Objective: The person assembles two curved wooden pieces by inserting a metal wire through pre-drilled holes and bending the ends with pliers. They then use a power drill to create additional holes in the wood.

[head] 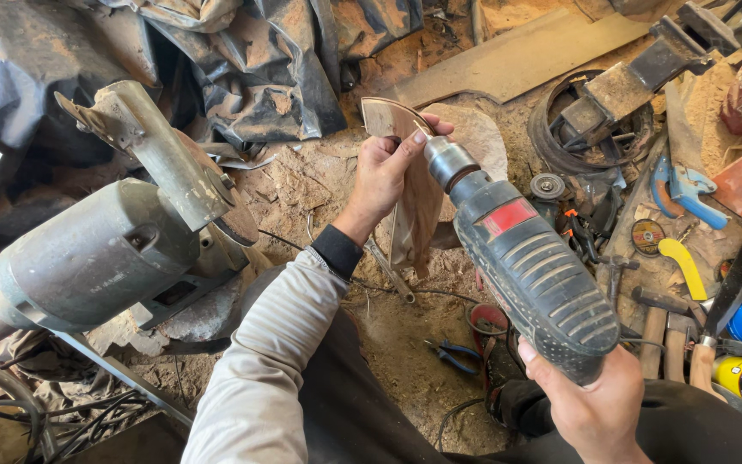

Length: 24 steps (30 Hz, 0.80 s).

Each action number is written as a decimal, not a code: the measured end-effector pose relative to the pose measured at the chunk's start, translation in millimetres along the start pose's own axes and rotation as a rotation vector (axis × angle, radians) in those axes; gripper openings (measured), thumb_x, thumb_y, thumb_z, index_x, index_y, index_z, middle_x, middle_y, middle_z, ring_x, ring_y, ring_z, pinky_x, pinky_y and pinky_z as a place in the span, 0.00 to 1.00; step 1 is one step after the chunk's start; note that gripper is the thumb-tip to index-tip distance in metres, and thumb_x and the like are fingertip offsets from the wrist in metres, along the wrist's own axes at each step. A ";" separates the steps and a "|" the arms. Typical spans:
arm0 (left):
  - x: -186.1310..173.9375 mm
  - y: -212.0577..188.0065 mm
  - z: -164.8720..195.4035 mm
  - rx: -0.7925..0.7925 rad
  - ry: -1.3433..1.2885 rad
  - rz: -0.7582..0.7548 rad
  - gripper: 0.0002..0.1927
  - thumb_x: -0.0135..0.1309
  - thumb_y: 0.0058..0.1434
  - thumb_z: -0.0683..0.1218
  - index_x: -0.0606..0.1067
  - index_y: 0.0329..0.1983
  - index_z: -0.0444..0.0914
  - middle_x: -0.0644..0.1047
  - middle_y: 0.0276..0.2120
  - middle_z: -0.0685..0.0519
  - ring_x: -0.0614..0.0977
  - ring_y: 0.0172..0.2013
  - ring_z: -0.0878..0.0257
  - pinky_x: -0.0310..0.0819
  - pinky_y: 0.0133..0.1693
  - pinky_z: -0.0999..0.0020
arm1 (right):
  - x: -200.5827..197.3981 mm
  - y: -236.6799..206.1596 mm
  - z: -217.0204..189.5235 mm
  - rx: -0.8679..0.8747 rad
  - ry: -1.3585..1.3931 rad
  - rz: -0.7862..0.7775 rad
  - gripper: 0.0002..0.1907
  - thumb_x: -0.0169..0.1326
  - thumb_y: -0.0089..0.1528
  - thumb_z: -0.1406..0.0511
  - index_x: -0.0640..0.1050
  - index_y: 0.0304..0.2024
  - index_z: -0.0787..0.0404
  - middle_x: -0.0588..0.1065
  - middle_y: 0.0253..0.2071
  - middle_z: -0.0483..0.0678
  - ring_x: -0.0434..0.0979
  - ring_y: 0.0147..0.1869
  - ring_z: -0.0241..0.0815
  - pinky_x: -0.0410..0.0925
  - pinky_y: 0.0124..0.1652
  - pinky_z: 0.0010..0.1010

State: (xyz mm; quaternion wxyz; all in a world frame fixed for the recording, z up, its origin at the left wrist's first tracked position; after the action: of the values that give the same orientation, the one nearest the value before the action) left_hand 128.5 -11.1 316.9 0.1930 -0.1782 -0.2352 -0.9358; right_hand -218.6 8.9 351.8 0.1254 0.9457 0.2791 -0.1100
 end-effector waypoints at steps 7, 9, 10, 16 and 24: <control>3.6 -0.7 4.3 0.003 0.044 -0.019 0.17 0.50 0.75 0.46 0.73 0.60 0.30 0.81 0.54 0.45 0.81 0.54 0.61 0.76 0.58 0.63 | 0.2 0.3 1.8 0.025 0.005 0.000 0.13 0.62 0.55 0.73 0.82 0.43 0.67 0.82 0.38 0.48 0.80 0.40 0.33 0.72 0.42 0.25; 4.7 -1.1 4.9 0.009 0.053 -0.026 0.16 0.50 0.75 0.45 0.73 0.60 0.30 0.81 0.54 0.46 0.81 0.54 0.62 0.76 0.59 0.63 | 0.0 -0.4 5.2 0.055 0.009 0.004 0.11 0.63 0.55 0.73 0.82 0.42 0.67 0.82 0.35 0.48 0.80 0.36 0.33 0.72 0.39 0.25; 4.5 -0.9 4.8 0.006 0.056 -0.025 0.16 0.50 0.75 0.45 0.73 0.60 0.30 0.81 0.54 0.46 0.81 0.54 0.62 0.76 0.58 0.63 | 0.0 -0.4 6.8 0.068 0.011 0.006 0.11 0.63 0.56 0.73 0.82 0.41 0.67 0.82 0.34 0.48 0.79 0.34 0.33 0.72 0.37 0.25; 3.4 -1.1 2.3 -0.004 0.048 -0.020 0.15 0.49 0.75 0.45 0.73 0.59 0.30 0.81 0.54 0.46 0.81 0.54 0.62 0.76 0.58 0.63 | 0.0 0.0 6.2 0.060 -0.007 0.003 0.10 0.63 0.56 0.73 0.82 0.41 0.67 0.81 0.32 0.47 0.79 0.33 0.32 0.71 0.36 0.25; 1.1 -0.9 -0.6 0.006 0.031 -0.041 0.15 0.50 0.74 0.43 0.73 0.60 0.30 0.81 0.53 0.46 0.80 0.56 0.60 0.75 0.60 0.62 | -0.1 1.1 -4.3 0.001 -0.058 0.013 0.12 0.63 0.55 0.71 0.82 0.42 0.66 0.82 0.36 0.47 0.80 0.38 0.31 0.72 0.40 0.24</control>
State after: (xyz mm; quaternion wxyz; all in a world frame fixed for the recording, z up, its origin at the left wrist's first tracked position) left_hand 126.9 -11.0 316.6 0.1779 -0.1581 -0.2387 -0.9415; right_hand -217.5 9.2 356.1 0.1336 0.9440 0.2690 -0.1369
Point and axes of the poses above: each hand's wrist, its own y-axis towards the middle knuckle, its own x-axis out of the palm, z = x × y, the point moved 8 cm from there along y, towards the middle knuckle
